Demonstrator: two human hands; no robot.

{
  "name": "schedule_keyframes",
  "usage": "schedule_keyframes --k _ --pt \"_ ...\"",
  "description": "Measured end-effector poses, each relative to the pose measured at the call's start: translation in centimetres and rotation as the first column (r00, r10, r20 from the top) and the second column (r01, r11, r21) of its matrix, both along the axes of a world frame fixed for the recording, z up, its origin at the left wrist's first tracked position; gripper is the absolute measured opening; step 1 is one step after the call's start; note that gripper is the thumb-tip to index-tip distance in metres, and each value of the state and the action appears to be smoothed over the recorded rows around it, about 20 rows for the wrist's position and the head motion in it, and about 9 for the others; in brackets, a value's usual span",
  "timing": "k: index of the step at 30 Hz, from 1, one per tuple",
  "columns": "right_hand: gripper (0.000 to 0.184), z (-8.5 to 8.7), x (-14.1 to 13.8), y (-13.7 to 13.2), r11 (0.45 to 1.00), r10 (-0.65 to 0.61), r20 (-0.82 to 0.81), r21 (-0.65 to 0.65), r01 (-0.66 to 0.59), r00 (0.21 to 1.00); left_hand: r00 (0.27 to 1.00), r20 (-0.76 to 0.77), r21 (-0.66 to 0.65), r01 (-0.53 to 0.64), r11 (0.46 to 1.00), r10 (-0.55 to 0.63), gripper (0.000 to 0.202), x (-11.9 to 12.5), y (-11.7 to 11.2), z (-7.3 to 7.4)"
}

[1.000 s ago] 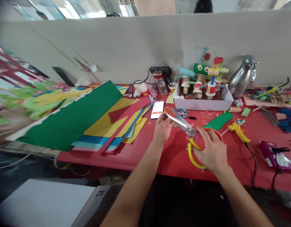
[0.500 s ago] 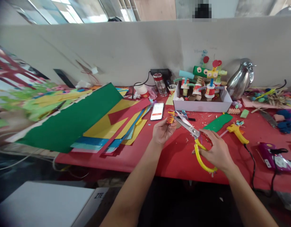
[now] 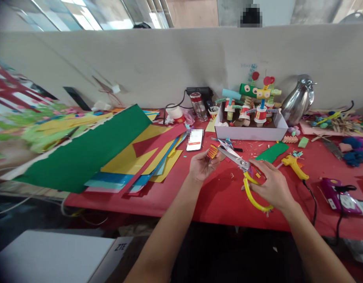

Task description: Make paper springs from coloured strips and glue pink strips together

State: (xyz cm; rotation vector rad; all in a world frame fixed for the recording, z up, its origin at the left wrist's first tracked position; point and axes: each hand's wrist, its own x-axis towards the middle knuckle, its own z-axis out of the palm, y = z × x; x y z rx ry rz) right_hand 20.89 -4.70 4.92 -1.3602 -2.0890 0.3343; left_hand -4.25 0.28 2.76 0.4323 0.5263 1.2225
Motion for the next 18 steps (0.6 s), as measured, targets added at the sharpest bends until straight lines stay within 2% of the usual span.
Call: schedule_keyframes --k 7,12,18 --pt "0.051 -0.07 0.0 -0.04 0.999 0.011 0.008 0.032 -0.011 1.0 0.997 -0.019 0.078 0.075 0.994 -0.074 0.017 -0.22 0.05 -0.59" --pt "0.05 0.09 0.03 -0.17 0.999 0.004 0.019 0.046 -0.005 1.0 0.993 -0.055 0.091 0.107 0.99 -0.102 0.017 -0.28 -0.02 -0.66" --pt "0.049 0.5 0.29 -0.47 0.999 0.041 0.021 0.003 -0.041 0.999 0.993 -0.036 0.067 0.111 0.991 -0.109 0.019 -0.21 -0.18 -0.47"
